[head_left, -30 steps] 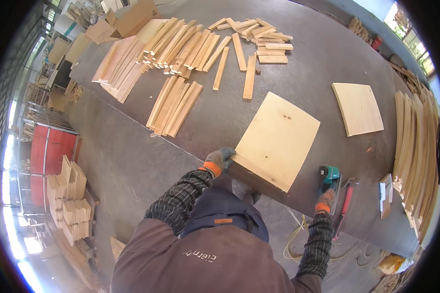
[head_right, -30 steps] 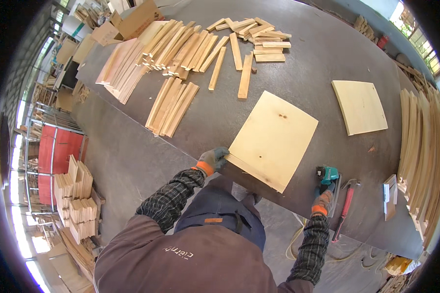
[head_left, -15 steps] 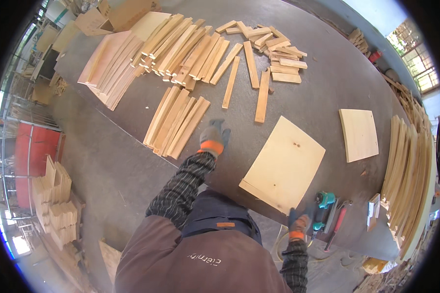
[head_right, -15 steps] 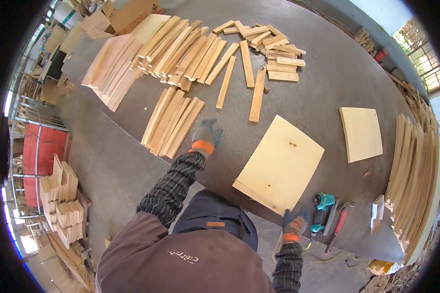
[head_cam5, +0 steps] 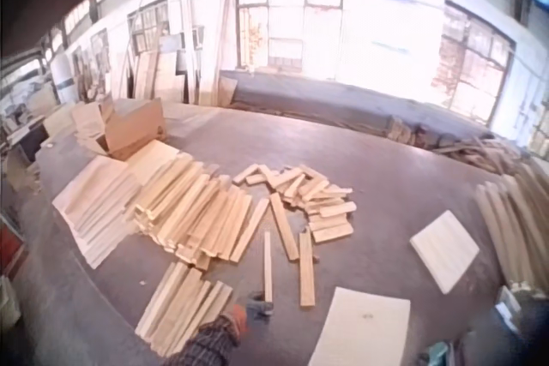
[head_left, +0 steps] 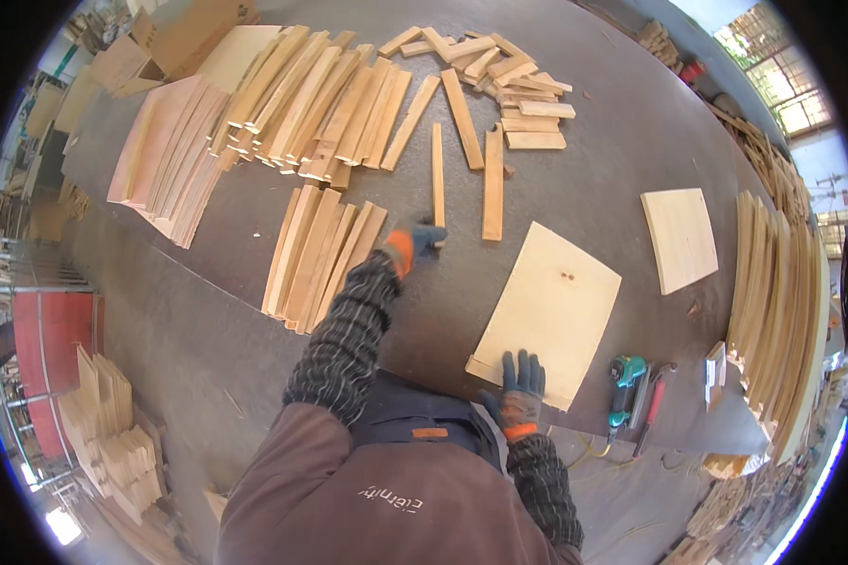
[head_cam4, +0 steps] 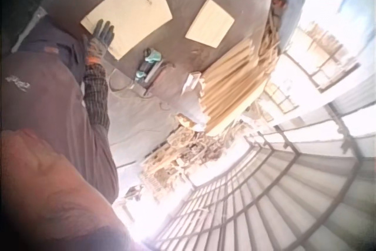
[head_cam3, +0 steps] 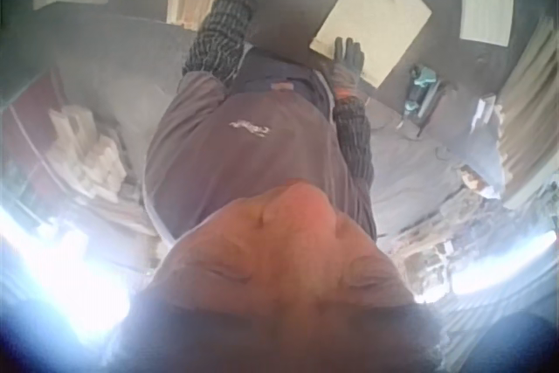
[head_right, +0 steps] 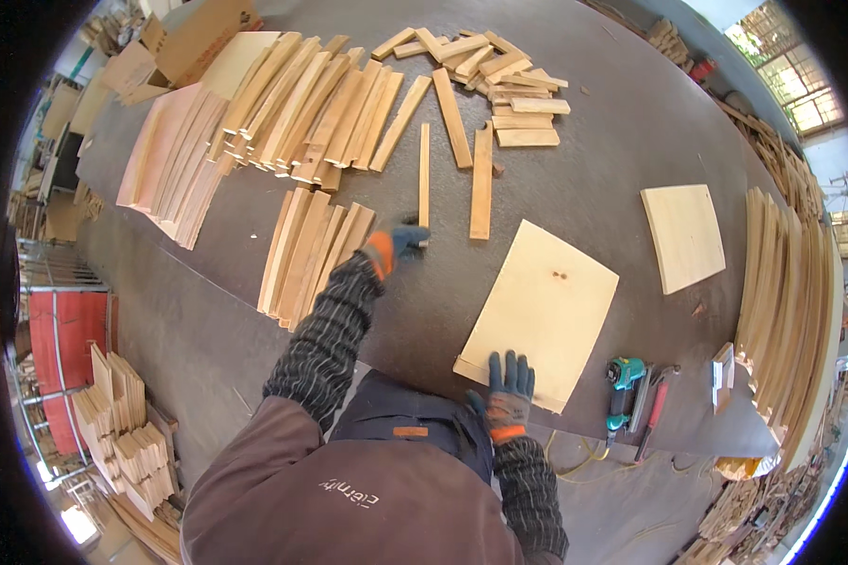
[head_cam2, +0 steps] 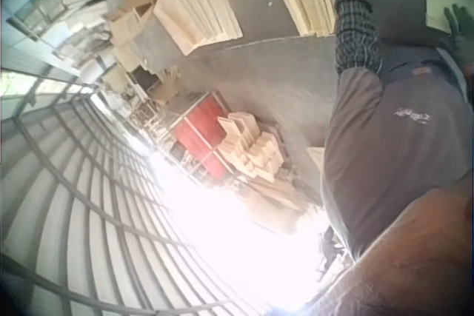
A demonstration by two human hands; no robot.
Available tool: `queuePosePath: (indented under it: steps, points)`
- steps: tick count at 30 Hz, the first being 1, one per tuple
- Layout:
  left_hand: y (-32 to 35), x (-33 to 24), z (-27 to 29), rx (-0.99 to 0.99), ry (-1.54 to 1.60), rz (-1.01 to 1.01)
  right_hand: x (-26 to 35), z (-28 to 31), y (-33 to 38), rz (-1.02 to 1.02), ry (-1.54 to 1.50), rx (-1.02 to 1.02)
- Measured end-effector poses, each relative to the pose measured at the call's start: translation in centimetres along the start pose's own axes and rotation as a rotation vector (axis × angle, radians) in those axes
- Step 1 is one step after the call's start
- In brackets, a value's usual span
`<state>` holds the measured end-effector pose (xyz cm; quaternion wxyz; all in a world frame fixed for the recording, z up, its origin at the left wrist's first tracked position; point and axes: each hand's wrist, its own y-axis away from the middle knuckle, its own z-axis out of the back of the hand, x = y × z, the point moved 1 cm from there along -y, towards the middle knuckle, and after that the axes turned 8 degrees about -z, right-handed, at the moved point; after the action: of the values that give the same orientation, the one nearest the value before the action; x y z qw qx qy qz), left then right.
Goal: Assembling wooden boxes by nailing wooden slats to panels using a pneumatic nail gun.
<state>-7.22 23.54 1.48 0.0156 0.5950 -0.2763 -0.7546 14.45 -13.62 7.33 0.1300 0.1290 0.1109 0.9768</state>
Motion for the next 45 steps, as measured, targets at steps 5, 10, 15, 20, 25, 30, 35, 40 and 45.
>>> queuePosePath:
  steps: [5, 10, 15, 20, 25, 30, 35, 40, 45]
  points:
    - [9.6, 6.7, -3.7, 0.292, 0.796, 0.265, 1.4, -0.3, -3.8, 0.041, 0.080, 0.070]
    - [15.8, 7.1, -9.8, 0.251, 0.517, 0.233, 0.2, -2.0, -4.0, 0.025, 0.085, 0.028]
    - [16.4, 6.0, -12.1, 0.273, 0.243, 0.117, 0.1, -2.7, -3.3, 0.036, 0.037, -0.044]
    - [16.8, 3.6, -12.1, 0.347, 0.368, 0.138, -0.5, -1.4, -1.2, 0.067, 0.048, -0.262]
    - [16.6, 0.2, -13.0, 0.466, 0.460, 0.171, 0.1, 2.3, -1.1, 0.064, -0.156, -0.443]
    - [17.6, 1.5, -16.8, 0.486, 0.536, 0.041, 0.0, 2.8, -1.4, 0.063, -0.275, -0.511]
    - [18.5, -0.7, -16.5, 0.569, 0.400, 0.086, -0.7, 2.2, -0.9, 0.060, -0.263, -0.517]
    - [19.1, -1.9, -16.1, 0.559, 0.384, 0.118, -0.7, 2.1, -0.5, 0.065, -0.261, -0.528]
    - [19.2, 0.1, -16.5, 0.614, 0.469, 0.225, -0.9, 2.6, 0.2, 0.077, -0.291, -0.535]
